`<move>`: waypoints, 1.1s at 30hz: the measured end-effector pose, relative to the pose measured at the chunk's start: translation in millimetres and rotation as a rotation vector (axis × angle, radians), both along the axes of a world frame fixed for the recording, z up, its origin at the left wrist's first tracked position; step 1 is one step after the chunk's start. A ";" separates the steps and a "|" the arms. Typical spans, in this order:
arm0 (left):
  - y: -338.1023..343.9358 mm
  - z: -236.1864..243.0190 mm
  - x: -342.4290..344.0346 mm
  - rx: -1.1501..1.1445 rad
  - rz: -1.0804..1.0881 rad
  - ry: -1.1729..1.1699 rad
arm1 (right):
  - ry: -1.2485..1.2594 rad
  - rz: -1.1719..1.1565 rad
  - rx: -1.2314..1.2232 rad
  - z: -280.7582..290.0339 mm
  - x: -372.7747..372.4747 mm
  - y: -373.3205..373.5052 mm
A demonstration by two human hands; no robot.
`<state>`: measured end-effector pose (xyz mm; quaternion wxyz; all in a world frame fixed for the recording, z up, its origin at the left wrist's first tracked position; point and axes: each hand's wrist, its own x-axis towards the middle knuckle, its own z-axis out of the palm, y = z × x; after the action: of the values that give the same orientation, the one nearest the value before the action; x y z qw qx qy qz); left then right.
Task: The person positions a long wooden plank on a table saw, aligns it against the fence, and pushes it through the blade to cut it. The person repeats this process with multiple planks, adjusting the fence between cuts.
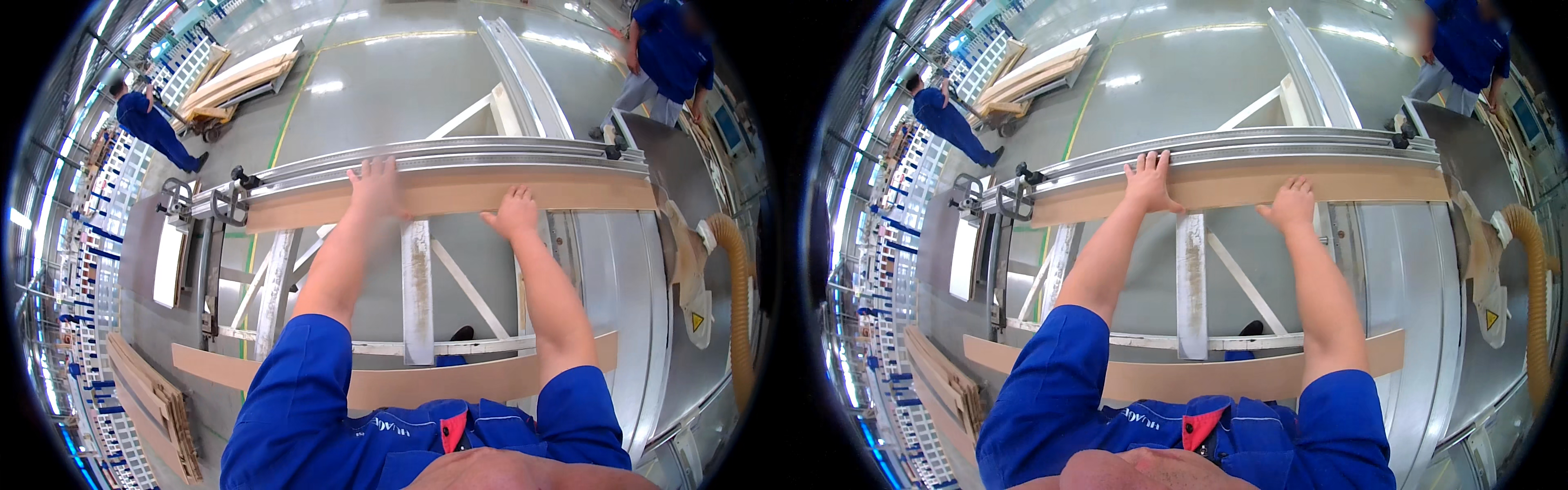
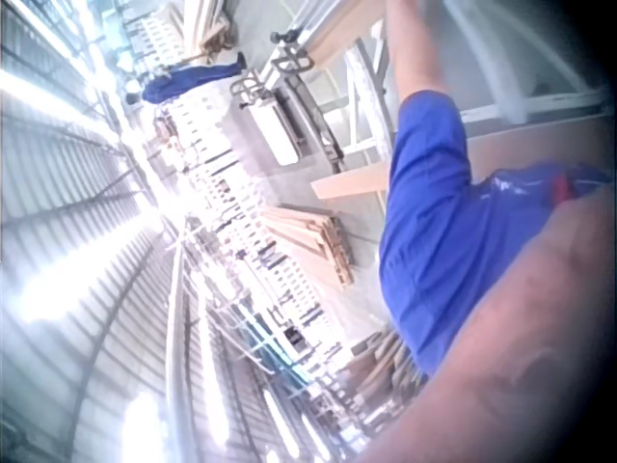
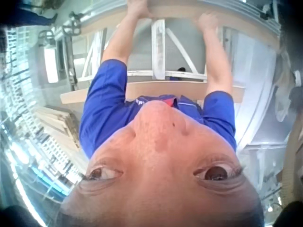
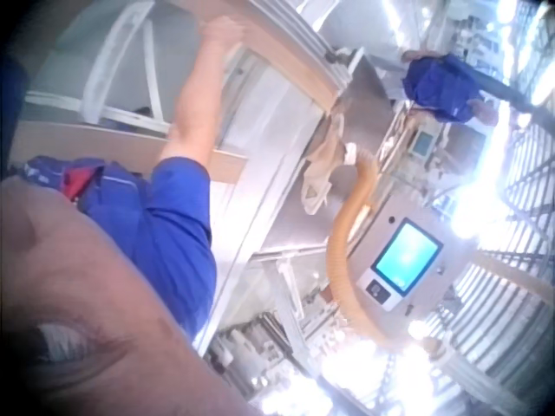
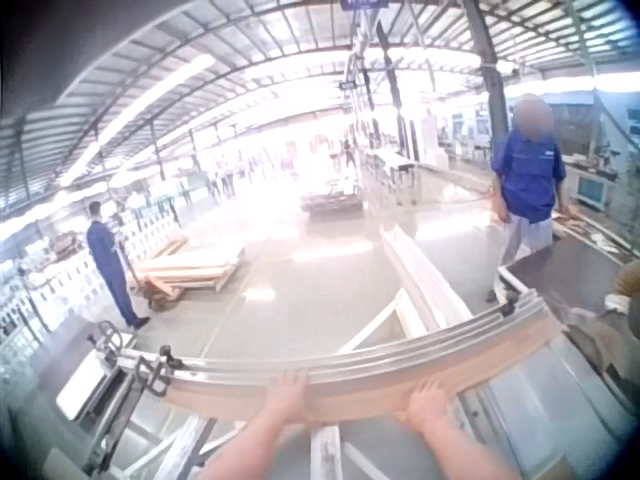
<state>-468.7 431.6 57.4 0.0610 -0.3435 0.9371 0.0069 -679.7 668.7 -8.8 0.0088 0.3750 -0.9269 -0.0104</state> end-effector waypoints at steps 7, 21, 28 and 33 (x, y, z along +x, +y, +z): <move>5.5 -5.7 -1.0 -0.041 0.004 -0.024 | -0.097 0.171 -0.702 10.9 65.5 177.7; 55.0 -59.1 -6.6 -0.203 -0.296 0.184 | 0.239 -1.205 -0.452 -98.9 332.3 629.6; 74.5 -113.0 -56.7 -0.522 -0.507 0.168 | -0.015 -1.257 -0.518 -128.4 344.7 585.1; 91.2 -120.9 -69.7 -0.713 -0.569 0.288 | -0.065 -1.242 -0.549 -126.8 346.3 588.3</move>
<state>-538.4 522.9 -63.6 -0.1918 -0.0681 0.9368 -0.2845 -333.5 1257.0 -135.5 0.0684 -0.2424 -0.9391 0.2336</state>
